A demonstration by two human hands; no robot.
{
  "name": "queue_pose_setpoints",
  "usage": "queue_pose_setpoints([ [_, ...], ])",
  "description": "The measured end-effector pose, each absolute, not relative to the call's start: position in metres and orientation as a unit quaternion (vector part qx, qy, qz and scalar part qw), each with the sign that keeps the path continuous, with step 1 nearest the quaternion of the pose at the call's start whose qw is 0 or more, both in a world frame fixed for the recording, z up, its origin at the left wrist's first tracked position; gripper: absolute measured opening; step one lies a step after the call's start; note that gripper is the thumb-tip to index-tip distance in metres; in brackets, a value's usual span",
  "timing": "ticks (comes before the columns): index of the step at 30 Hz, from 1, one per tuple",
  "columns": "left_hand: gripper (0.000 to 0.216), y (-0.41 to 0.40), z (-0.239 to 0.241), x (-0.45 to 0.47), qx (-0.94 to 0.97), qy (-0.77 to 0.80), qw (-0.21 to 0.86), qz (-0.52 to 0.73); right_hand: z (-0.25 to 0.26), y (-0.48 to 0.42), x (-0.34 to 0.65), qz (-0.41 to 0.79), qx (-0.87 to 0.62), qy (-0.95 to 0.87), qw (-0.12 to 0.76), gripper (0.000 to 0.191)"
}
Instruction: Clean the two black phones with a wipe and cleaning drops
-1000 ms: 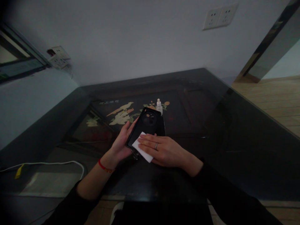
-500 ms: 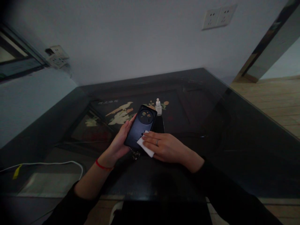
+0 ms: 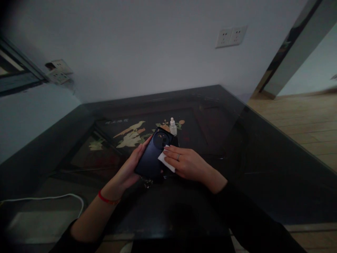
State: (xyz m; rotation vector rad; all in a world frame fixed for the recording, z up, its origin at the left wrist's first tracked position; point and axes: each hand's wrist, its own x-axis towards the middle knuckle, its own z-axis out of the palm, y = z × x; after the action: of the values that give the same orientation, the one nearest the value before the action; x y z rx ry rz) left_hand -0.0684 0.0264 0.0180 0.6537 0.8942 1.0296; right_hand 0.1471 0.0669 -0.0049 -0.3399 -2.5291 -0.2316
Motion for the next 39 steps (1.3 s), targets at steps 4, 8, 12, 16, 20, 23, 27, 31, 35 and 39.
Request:
queue_pose_setpoints([
  [4,0.052,0.023,0.020,-0.071,0.312,0.378,0.762,0.423,-0.002,0.085,0.168,-0.109,-0.197,-0.923,0.313,0.031],
  [8,0.057,0.021,0.023,-0.068,0.282,0.360,0.809,0.370,0.005,0.087,0.175,-0.124,-0.221,-0.887,0.387,0.032],
  [12,0.062,0.021,0.019,-0.065,0.267,0.321,0.848,0.327,0.004,0.086,0.167,-0.117,-0.202,-0.894,0.383,0.032],
  [16,0.063,0.022,0.014,-0.066,0.263,0.315,0.852,0.324,-0.002,0.087,0.163,-0.108,-0.218,-0.907,0.343,0.030],
  [20,0.064,0.022,0.014,-0.067,0.255,0.333,0.842,0.340,-0.003,0.088,0.165,-0.125,-0.227,-0.910,0.324,0.031],
  [23,0.062,0.022,0.017,-0.067,0.254,0.343,0.826,0.369,-0.001,0.087,0.167,-0.136,-0.231,-0.908,0.323,0.029],
  [27,0.059,0.022,0.021,-0.067,0.268,0.353,0.793,0.419,0.000,0.083,0.166,-0.126,-0.232,-0.909,0.322,0.027],
  [31,0.056,0.021,0.022,-0.064,0.287,0.379,0.767,0.432,0.000,0.080,0.164,-0.087,-0.221,-0.911,0.338,0.024],
  [35,0.057,0.020,0.022,-0.061,0.298,0.377,0.768,0.423,0.002,0.081,0.168,-0.099,-0.265,-0.871,0.403,0.027],
  [39,0.056,0.019,0.022,-0.062,0.300,0.372,0.773,0.417,0.000,0.086,0.170,-0.129,-0.261,-0.881,0.374,0.028],
])
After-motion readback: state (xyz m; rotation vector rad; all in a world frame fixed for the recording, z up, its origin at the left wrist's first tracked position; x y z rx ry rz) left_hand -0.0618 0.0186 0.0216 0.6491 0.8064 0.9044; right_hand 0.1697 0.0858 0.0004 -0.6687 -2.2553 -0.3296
